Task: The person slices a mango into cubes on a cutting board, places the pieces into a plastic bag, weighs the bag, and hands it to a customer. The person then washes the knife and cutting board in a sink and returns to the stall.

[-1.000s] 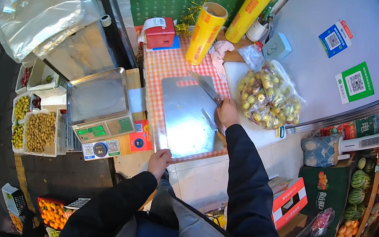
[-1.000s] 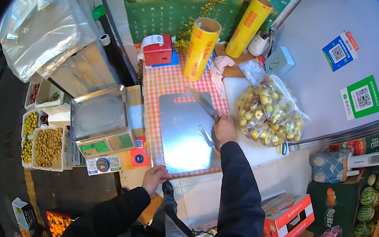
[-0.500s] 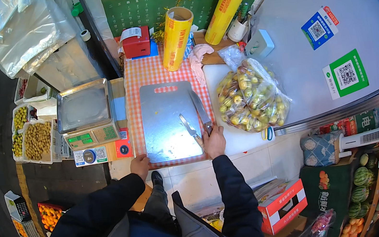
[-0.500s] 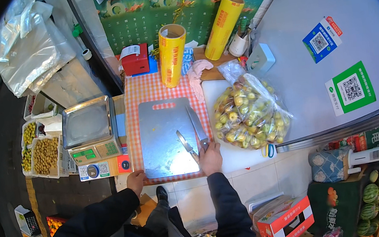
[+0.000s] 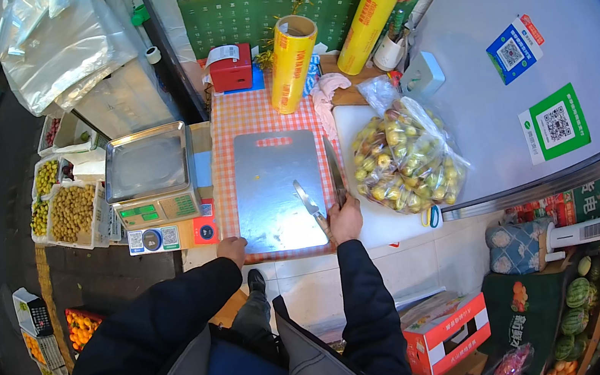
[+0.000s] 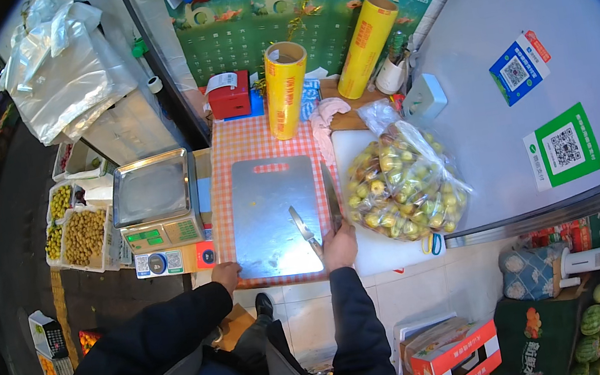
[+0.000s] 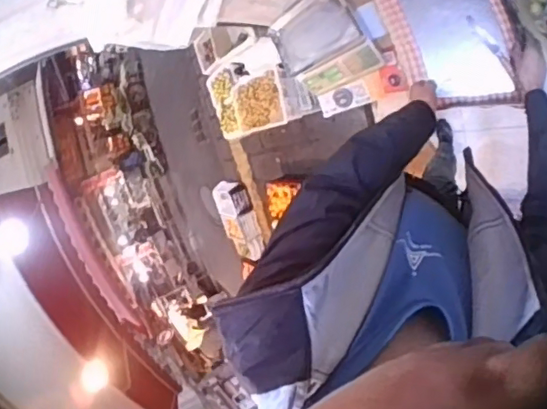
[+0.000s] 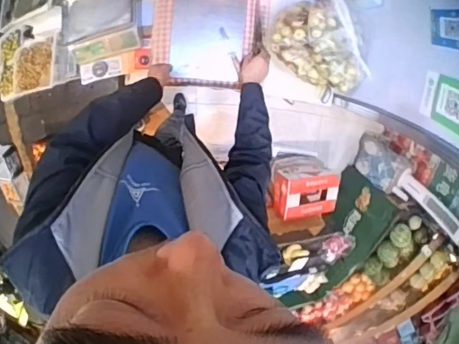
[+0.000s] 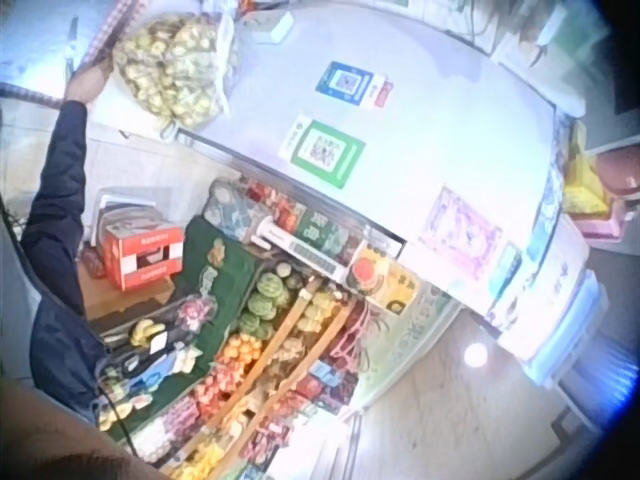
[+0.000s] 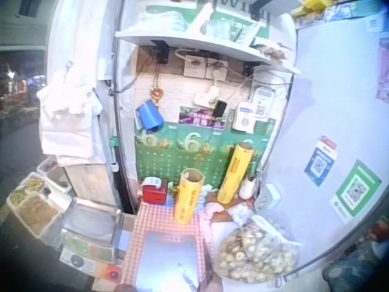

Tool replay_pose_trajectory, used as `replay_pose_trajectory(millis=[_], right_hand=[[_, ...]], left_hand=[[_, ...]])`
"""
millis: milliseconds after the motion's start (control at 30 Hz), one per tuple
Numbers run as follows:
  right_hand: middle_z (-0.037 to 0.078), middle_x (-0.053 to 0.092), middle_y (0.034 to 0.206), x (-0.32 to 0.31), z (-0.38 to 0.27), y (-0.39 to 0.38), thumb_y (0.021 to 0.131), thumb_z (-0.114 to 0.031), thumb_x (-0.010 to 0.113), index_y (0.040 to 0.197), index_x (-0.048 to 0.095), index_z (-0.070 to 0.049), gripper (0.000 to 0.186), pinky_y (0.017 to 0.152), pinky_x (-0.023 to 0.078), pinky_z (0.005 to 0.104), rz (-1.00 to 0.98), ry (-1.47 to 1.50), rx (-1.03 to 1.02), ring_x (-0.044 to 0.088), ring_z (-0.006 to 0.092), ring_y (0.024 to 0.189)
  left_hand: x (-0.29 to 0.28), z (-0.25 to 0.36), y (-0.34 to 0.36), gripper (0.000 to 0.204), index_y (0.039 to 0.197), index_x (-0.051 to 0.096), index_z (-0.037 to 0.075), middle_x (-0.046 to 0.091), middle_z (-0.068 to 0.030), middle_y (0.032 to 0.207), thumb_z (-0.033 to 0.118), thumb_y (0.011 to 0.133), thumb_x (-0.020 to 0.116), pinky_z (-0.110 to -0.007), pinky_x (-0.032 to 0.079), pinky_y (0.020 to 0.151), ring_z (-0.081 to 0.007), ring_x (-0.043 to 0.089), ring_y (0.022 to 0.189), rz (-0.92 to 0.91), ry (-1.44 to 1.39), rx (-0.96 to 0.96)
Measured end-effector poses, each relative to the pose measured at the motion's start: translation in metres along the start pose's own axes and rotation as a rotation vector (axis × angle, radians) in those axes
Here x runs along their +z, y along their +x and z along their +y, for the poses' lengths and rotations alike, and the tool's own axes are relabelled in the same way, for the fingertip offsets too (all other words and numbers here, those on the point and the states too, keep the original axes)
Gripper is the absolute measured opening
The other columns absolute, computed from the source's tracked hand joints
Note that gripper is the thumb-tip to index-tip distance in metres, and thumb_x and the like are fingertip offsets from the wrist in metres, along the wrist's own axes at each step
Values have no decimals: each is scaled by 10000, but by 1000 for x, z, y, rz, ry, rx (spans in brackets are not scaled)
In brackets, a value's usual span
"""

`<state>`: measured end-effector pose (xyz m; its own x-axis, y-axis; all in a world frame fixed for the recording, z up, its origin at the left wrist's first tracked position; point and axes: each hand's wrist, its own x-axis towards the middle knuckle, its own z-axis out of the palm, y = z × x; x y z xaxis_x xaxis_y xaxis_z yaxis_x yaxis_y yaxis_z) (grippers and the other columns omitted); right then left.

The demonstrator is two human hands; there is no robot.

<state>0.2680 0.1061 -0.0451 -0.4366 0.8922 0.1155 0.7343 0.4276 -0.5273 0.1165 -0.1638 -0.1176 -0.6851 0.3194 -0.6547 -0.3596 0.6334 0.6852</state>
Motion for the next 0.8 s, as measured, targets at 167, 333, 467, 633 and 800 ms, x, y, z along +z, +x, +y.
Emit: replay_pose_trajectory(millis=[167,333,467,633,800], right_hand=[[186,681,773,-15,-3,-19,778,-389,737,891,649,18,432,688,519,456,-244,230,126,669,388,742],[192,671,832,-7,12,-33,693,-420,787,882,666,14,489,703,531,449,-420,-48,21,670,376,781],[191,668,800,6,24,-36,705,-355,768,863,661,38,438,677,533,428,-302,225,131,668,358,730],[69,620,657,6,18,-49,811,-202,700,806,628,32,245,537,465,332,-350,624,365,563,158,543],[27,612,728,1,3,-39,847,-144,680,901,625,11,173,499,441,268,-391,841,531,554,104,586]], left_hand=[[-7,12,4,197,922,722,52,696,-171,798,150,883,556,-378,543,663,-267,691,713,-56,849,356],[4,9,7,219,914,717,34,701,-199,874,182,862,563,-402,528,786,-345,678,882,79,459,-13],[7,2,12,300,852,710,-12,687,-248,884,254,817,574,-444,517,819,-407,659,909,115,504,120],[10,15,6,333,884,702,-37,678,-284,927,255,827,553,-462,518,836,-430,653,929,120,299,-150],[6,43,-11,261,985,671,-84,691,-231,975,136,862,605,-363,526,826,-314,679,933,66,56,-259]])
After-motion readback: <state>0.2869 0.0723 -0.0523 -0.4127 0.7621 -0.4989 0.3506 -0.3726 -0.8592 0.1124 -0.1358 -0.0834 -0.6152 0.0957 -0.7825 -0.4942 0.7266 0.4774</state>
